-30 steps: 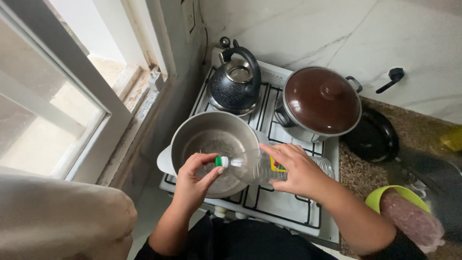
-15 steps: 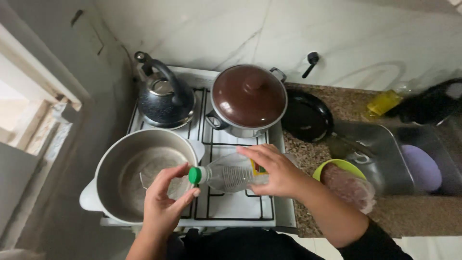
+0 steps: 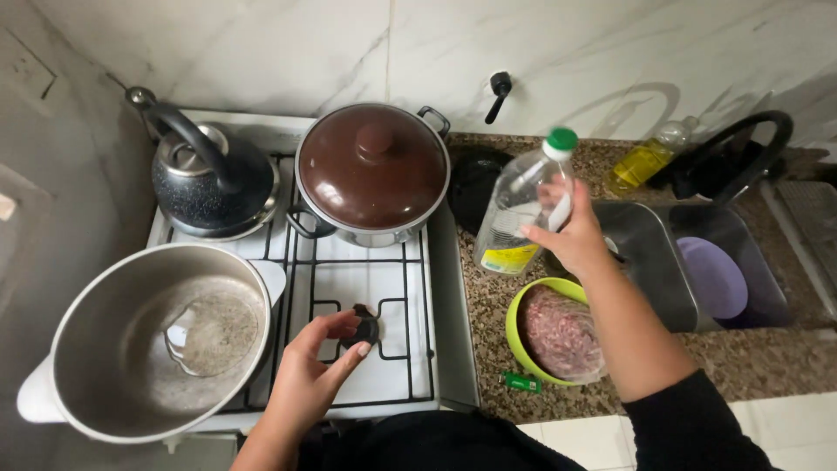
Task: The person peels an onion, prepares a pot on the stove with oil, and then adds ground meat from a plastic bag into the pot.
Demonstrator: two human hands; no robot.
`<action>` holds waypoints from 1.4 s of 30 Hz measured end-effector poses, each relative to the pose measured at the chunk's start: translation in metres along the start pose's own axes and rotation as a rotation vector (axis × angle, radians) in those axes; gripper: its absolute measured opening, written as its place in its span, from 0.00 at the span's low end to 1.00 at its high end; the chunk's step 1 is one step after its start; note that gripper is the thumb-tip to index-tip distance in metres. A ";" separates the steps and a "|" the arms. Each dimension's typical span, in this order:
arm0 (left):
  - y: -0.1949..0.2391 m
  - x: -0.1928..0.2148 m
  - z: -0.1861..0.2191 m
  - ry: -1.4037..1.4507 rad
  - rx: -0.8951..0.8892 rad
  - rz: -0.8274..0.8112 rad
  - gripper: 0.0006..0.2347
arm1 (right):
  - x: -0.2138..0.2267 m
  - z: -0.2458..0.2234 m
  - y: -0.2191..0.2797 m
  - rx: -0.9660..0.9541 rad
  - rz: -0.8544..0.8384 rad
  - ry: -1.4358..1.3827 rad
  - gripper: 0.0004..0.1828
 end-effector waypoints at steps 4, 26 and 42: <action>-0.003 -0.010 -0.006 0.111 0.142 0.023 0.21 | -0.013 0.081 0.006 -0.066 0.002 0.055 0.50; -0.017 0.005 -0.022 0.058 0.037 -0.076 0.20 | 0.005 0.086 0.051 -0.223 -0.062 0.159 0.67; -0.040 -0.044 -0.026 0.001 0.040 -0.232 0.18 | 0.057 0.020 0.164 -0.292 0.004 0.649 0.20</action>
Point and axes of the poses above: each hand's wrist, its own y-axis away from the middle knuckle, its own x-axis out of the back of the hand, z = x × y, the point moved 3 cm from there along -y, towards the middle knuckle, and after that the axes turned 12 degrees about y, right-handed, at the moved point
